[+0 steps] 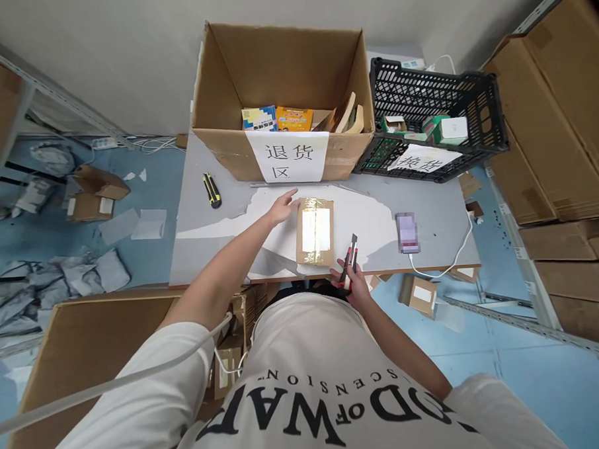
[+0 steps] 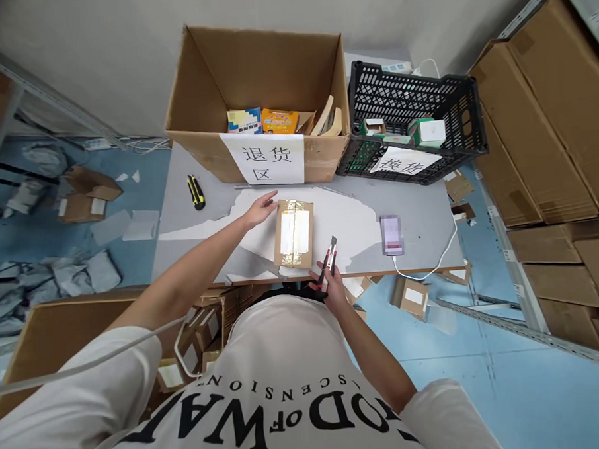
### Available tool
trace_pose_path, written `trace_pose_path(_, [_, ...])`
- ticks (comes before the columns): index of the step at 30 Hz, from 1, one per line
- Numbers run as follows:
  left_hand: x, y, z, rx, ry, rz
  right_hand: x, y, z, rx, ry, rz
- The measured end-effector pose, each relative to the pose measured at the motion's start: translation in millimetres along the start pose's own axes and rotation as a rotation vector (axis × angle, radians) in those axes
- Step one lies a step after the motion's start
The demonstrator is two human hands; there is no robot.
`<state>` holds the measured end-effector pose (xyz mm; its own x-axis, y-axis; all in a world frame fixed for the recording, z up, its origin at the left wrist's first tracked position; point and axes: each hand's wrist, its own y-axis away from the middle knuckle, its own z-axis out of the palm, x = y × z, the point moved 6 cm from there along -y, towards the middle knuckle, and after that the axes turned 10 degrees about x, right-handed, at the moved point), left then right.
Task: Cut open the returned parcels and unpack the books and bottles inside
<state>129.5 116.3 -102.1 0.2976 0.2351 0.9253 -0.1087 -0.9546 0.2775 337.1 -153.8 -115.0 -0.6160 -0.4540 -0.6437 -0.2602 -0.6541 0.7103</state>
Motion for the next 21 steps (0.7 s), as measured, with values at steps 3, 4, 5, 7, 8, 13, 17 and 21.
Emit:
trace_pose_path(3, [-2, -8, 12, -0.046, 0.07, -0.037, 11, 1, 13, -0.019, -0.073, 0.056])
trace_pose_path(4, [-3, -8, 15, -0.053, 0.1, -0.042, 12, -1, 16, -0.008, -0.093, 0.058])
trace_pose_path(5, [-3, -8, 17, -0.049, 0.128, -0.043, 13, -2, 17, 0.009, -0.11, 0.054])
trace_pose_path(7, [-4, -6, 16, -0.022, 0.156, -0.034, 11, -6, 17, 0.042, -0.137, 0.032])
trace_pose_path(8, [-4, -5, 13, -0.007, 0.155, -0.027, 9, -8, 16, 0.054, -0.145, 0.019])
trace_pose_path(13, [-5, 14, -16, 0.108, 0.134, 0.023, -25, -26, 8, 0.034, -0.093, -0.059])
trace_pose_path(17, [-12, 53, -41, 0.249, 0.119, -0.029, -78, -58, 15, -0.005, 0.03, -0.158])
trace_pose_path(21, [-27, 102, -45, 0.387, 0.199, -0.179, -123, -95, 45, -0.072, 0.234, -0.214])
